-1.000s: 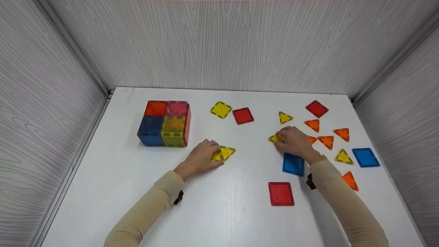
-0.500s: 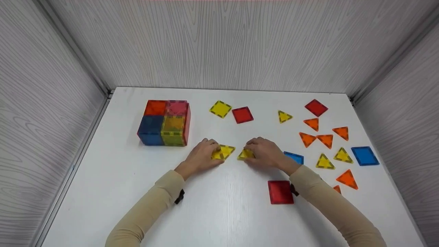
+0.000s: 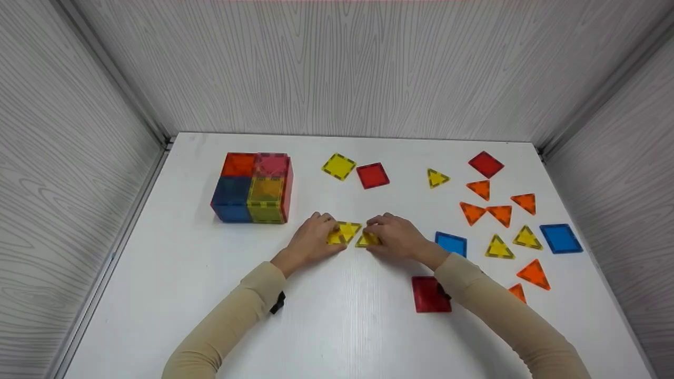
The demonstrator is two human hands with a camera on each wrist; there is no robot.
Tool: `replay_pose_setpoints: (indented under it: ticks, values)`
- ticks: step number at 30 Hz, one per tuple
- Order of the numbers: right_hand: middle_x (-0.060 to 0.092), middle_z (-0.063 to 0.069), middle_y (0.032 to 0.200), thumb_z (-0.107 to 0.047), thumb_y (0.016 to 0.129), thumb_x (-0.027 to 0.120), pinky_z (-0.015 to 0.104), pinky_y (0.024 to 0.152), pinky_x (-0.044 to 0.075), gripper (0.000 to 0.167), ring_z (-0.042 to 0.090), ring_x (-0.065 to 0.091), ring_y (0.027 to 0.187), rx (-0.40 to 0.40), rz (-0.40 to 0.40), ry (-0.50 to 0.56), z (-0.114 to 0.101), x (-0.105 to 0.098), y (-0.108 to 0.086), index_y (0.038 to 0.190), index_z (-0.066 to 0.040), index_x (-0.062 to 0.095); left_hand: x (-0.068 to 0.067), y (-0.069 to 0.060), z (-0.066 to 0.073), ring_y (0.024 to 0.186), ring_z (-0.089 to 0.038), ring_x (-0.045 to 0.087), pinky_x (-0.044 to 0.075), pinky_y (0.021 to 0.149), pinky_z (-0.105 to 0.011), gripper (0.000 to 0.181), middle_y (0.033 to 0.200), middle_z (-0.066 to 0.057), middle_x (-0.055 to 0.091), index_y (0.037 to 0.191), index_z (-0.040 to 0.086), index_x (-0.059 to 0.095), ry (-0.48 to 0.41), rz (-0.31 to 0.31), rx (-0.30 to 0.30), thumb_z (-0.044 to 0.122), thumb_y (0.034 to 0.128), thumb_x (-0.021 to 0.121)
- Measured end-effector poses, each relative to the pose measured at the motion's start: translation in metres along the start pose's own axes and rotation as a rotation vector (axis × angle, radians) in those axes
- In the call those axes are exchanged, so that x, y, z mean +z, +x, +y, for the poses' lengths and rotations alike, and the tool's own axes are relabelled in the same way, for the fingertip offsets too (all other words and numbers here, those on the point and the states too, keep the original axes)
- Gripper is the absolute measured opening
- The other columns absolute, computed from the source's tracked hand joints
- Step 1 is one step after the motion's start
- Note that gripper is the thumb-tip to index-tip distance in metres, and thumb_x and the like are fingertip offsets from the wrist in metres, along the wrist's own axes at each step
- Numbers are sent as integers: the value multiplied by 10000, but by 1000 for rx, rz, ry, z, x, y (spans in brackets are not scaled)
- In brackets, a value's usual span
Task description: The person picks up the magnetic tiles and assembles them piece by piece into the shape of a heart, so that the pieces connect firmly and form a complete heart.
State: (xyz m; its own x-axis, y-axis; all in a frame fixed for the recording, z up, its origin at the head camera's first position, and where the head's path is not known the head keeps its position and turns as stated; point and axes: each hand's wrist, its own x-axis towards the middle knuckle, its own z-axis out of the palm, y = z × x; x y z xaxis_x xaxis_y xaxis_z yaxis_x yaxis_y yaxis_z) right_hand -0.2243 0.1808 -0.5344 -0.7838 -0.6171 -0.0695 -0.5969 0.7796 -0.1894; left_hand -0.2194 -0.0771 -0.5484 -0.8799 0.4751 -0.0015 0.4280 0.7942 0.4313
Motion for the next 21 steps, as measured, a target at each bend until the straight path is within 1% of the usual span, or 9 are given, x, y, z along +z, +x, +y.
replay_pose_setpoints:
  ticks: [4,10,14,17,21]
  values:
    - [699,69,1396,-411,949,785,395,1035,592,475,259,657,1218,-10,6,-16,-2,1,2,1351,-166,724,0,0,1,1119,-257,563,533,1023,-402,564,1293,-96,672,1314,70,692,8,1,1,468,927,789]
    - [693,82,1390,-383,949,791,402,1035,589,478,269,650,1201,-23,-6,-1,-7,0,6,1363,-157,716,1,3,3,1140,-256,564,532,1048,-398,575,1310,-91,667,1342,81,682,8,-11,-16,467,930,792]
    - [693,80,1391,-387,950,789,407,1041,588,470,267,651,1209,-18,-3,4,-7,-1,7,1353,-154,720,1,3,2,1142,-260,563,531,1046,-400,576,1309,-92,666,1347,81,677,12,-7,1,471,937,782]
    - [696,74,1390,-400,947,789,410,1040,590,483,264,656,1214,0,9,15,-5,0,7,1352,-146,717,-1,2,-1,1158,-263,560,524,1055,-403,581,1326,-94,656,1361,77,667,4,-13,10,471,947,771]
    - [690,60,1378,-465,933,784,404,1034,588,549,253,644,1205,58,19,27,-3,2,6,1374,-149,700,-4,-1,-4,1183,-265,551,513,1064,-406,593,1356,-98,637,1380,77,653,0,-27,2,481,959,755]
